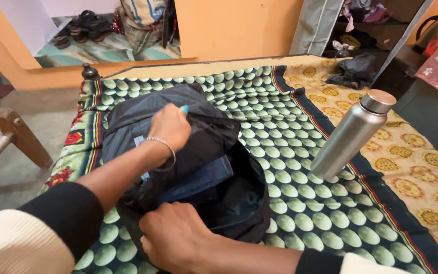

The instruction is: The person places a black backpack on a bed, unzips it, and removes folded clothes, laying them on the bed. They then place a phone, a red box, papers, and small items into the backpack compartments and zip the pockets closed.

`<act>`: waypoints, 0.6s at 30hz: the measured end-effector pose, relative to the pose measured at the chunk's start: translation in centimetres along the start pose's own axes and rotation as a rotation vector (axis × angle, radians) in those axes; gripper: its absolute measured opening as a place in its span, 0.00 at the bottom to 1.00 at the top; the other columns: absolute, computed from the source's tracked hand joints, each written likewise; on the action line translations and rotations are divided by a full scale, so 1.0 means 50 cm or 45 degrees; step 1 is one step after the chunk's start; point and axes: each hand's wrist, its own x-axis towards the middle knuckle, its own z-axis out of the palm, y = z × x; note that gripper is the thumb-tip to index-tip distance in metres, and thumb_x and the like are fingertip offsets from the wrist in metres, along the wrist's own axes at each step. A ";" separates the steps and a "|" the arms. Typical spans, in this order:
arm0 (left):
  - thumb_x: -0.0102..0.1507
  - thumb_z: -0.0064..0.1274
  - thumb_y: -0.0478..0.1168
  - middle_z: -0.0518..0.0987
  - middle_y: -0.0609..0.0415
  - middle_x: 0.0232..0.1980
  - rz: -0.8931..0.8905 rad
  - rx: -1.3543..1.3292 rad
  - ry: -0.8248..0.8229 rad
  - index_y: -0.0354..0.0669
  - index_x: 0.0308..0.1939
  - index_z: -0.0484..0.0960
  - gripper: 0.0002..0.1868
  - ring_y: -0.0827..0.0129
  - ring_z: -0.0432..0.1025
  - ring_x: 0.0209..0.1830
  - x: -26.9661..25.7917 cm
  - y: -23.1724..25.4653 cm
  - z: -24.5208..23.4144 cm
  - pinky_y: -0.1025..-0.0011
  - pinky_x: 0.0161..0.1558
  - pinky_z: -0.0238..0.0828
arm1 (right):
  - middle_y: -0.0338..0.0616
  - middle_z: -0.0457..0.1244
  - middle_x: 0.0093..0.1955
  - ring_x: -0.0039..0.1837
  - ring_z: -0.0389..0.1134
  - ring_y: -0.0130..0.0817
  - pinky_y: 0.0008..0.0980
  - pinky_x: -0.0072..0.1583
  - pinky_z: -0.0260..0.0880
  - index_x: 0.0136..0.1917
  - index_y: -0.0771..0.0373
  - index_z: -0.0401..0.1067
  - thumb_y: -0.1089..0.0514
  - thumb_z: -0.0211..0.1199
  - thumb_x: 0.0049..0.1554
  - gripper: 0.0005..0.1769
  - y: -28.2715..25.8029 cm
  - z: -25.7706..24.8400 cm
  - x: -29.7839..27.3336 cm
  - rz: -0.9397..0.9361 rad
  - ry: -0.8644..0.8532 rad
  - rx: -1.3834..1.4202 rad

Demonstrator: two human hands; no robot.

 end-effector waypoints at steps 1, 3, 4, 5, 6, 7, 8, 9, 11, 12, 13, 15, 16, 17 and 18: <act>0.69 0.46 0.47 0.80 0.27 0.43 0.070 0.023 0.001 0.30 0.38 0.82 0.21 0.30 0.73 0.49 0.014 0.005 -0.019 0.44 0.51 0.68 | 0.60 0.66 0.34 0.41 0.70 0.60 0.55 0.47 0.71 0.36 0.66 0.76 0.53 0.63 0.53 0.13 0.002 0.004 0.007 -0.013 0.030 0.018; 0.62 0.53 0.53 0.81 0.29 0.43 0.209 0.092 -0.181 0.32 0.38 0.83 0.23 0.35 0.76 0.49 0.017 0.025 -0.054 0.48 0.51 0.71 | 0.58 0.67 0.34 0.42 0.70 0.58 0.54 0.48 0.71 0.37 0.65 0.77 0.54 0.63 0.53 0.12 0.011 0.006 0.016 -0.005 0.062 0.081; 0.54 0.61 0.57 0.82 0.30 0.43 0.276 0.140 -0.362 0.32 0.38 0.83 0.27 0.39 0.78 0.49 0.009 0.030 -0.079 0.52 0.49 0.74 | 0.57 0.67 0.35 0.42 0.71 0.57 0.52 0.47 0.71 0.37 0.65 0.78 0.54 0.62 0.52 0.11 0.020 0.004 0.016 0.014 0.063 0.125; 0.46 0.68 0.62 0.82 0.31 0.42 0.343 0.188 -0.544 0.33 0.39 0.83 0.34 0.43 0.79 0.49 -0.002 0.037 -0.103 0.55 0.48 0.77 | 0.55 0.68 0.35 0.42 0.71 0.56 0.51 0.47 0.72 0.37 0.64 0.78 0.55 0.62 0.52 0.11 0.030 0.000 0.015 0.034 0.064 0.169; 0.40 0.73 0.64 0.81 0.32 0.45 0.400 0.495 -0.744 0.32 0.39 0.83 0.40 0.44 0.78 0.50 -0.018 0.046 -0.119 0.58 0.52 0.76 | 0.53 0.69 0.35 0.42 0.72 0.53 0.49 0.47 0.72 0.38 0.64 0.78 0.55 0.62 0.52 0.11 0.039 -0.002 0.012 0.022 0.051 0.210; 0.34 0.78 0.65 0.81 0.32 0.47 0.448 0.807 -0.940 0.31 0.40 0.84 0.46 0.44 0.77 0.52 -0.037 0.053 -0.133 0.60 0.55 0.76 | 0.51 0.69 0.35 0.42 0.72 0.51 0.46 0.46 0.72 0.38 0.64 0.77 0.54 0.63 0.52 0.10 0.048 -0.004 0.007 0.011 0.037 0.250; 0.36 0.78 0.61 0.81 0.33 0.48 0.394 0.842 -1.003 0.32 0.40 0.83 0.42 0.45 0.77 0.53 -0.058 0.056 -0.147 0.61 0.55 0.76 | 0.49 0.70 0.36 0.42 0.73 0.49 0.44 0.45 0.73 0.38 0.64 0.77 0.54 0.63 0.52 0.10 0.055 -0.004 0.002 -0.001 0.020 0.294; 0.39 0.78 0.57 0.81 0.35 0.49 0.340 0.876 -1.066 0.33 0.41 0.83 0.38 0.45 0.76 0.54 -0.075 0.059 -0.157 0.61 0.56 0.77 | 0.49 0.70 0.36 0.42 0.73 0.48 0.43 0.46 0.73 0.39 0.64 0.77 0.55 0.63 0.52 0.10 0.061 -0.004 -0.002 0.000 0.016 0.303; 0.49 0.71 0.51 0.81 0.37 0.47 0.182 0.859 -1.054 0.38 0.40 0.84 0.24 0.46 0.77 0.53 -0.097 0.049 -0.184 0.59 0.54 0.77 | 0.49 0.70 0.36 0.41 0.74 0.47 0.41 0.46 0.74 0.39 0.63 0.78 0.55 0.64 0.51 0.09 0.069 -0.001 -0.007 0.002 0.004 0.328; 0.54 0.67 0.48 0.81 0.38 0.46 0.103 0.851 -1.049 0.40 0.40 0.85 0.18 0.46 0.78 0.52 -0.106 0.040 -0.196 0.57 0.53 0.77 | 0.49 0.70 0.36 0.41 0.74 0.48 0.41 0.46 0.74 0.39 0.63 0.78 0.55 0.64 0.51 0.09 0.068 0.004 -0.008 -0.008 -0.006 0.322; 0.57 0.62 0.46 0.83 0.38 0.41 -0.064 0.641 -1.091 0.36 0.37 0.84 0.15 0.47 0.81 0.47 -0.113 0.031 -0.203 0.58 0.50 0.79 | 0.49 0.70 0.36 0.41 0.73 0.48 0.42 0.45 0.74 0.39 0.63 0.77 0.55 0.64 0.52 0.09 0.066 0.009 -0.007 -0.018 -0.016 0.317; 0.63 0.51 0.40 0.87 0.37 0.30 -0.385 0.216 -1.140 0.27 0.31 0.81 0.15 0.49 0.89 0.37 -0.118 0.015 -0.210 0.59 0.42 0.84 | 0.51 0.69 0.35 0.40 0.73 0.50 0.43 0.45 0.73 0.38 0.64 0.77 0.56 0.64 0.52 0.09 0.058 0.014 0.001 -0.040 -0.016 0.271; 0.64 0.51 0.42 0.85 0.37 0.29 -0.384 0.193 -1.041 0.28 0.31 0.81 0.17 0.48 0.88 0.35 -0.118 0.009 -0.208 0.57 0.41 0.83 | 0.52 0.68 0.34 0.40 0.72 0.52 0.44 0.45 0.72 0.37 0.64 0.77 0.56 0.65 0.53 0.09 0.049 0.019 0.009 -0.050 -0.007 0.232; 0.65 0.51 0.44 0.84 0.37 0.27 -0.383 0.170 -0.942 0.30 0.30 0.80 0.18 0.47 0.87 0.33 -0.118 0.005 -0.202 0.55 0.40 0.82 | 0.53 0.68 0.34 0.40 0.71 0.53 0.46 0.45 0.72 0.36 0.64 0.77 0.56 0.65 0.53 0.10 0.039 0.024 0.019 -0.060 0.002 0.192; 0.66 0.51 0.47 0.82 0.37 0.25 -0.380 0.147 -0.842 0.31 0.29 0.80 0.20 0.46 0.86 0.31 -0.116 0.001 -0.200 0.54 0.38 0.81 | 0.54 0.68 0.34 0.40 0.71 0.54 0.48 0.45 0.71 0.35 0.65 0.76 0.57 0.65 0.53 0.10 0.029 0.030 0.032 -0.071 0.015 0.154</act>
